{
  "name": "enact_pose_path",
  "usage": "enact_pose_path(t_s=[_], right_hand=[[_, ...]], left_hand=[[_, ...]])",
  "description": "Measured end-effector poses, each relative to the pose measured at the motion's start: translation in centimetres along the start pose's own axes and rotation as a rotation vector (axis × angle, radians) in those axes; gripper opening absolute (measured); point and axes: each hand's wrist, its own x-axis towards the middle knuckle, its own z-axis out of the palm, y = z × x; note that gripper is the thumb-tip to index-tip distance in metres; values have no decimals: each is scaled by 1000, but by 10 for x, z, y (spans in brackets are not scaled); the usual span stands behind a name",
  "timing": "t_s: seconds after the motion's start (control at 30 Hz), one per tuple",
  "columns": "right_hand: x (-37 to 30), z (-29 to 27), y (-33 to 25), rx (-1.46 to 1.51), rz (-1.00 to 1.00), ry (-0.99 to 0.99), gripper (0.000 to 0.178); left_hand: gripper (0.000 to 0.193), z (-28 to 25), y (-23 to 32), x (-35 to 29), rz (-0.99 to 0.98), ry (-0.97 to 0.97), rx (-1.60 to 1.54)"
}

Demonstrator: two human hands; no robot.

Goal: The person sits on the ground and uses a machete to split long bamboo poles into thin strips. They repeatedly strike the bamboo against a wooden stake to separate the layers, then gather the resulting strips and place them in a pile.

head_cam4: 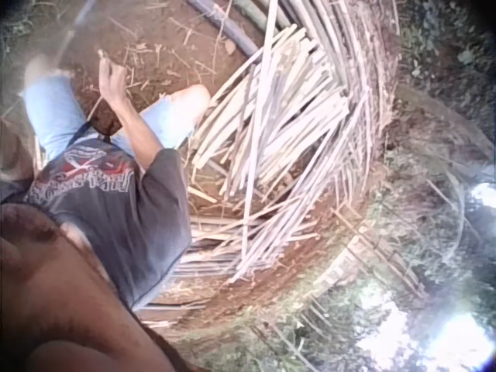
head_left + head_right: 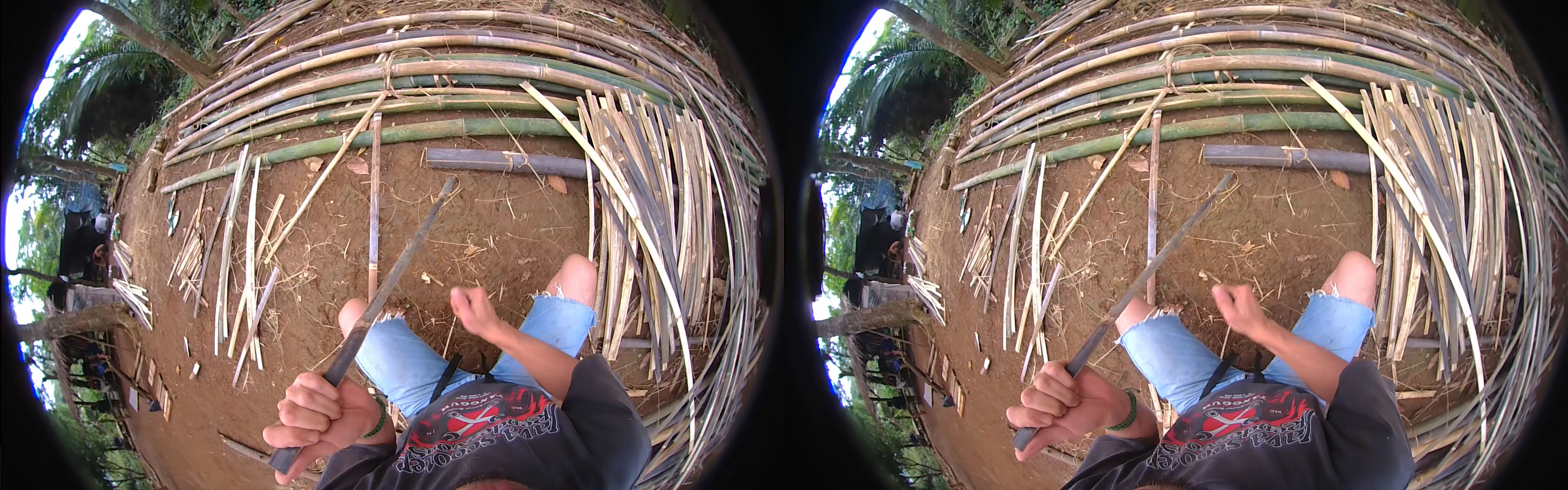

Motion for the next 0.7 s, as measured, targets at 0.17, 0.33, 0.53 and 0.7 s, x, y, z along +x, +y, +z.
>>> enact_pose_path(t_s=[0.17,0.33,0.53,0.7], right_hand=[[25,-15,-14,-251,140,104,60],[10,0,-33,-169,-370,-96,40],[82,-56,78,-465,344,221,78],[37,-26,25,-287,-202,-76,65]], left_hand=[[59,-2,2,-3,22,-37,5],[58,-4,-1,2,27,45,26],[61,-4,-1,6,0,-95,1],[62,-16,0,7,15,-23,12]])
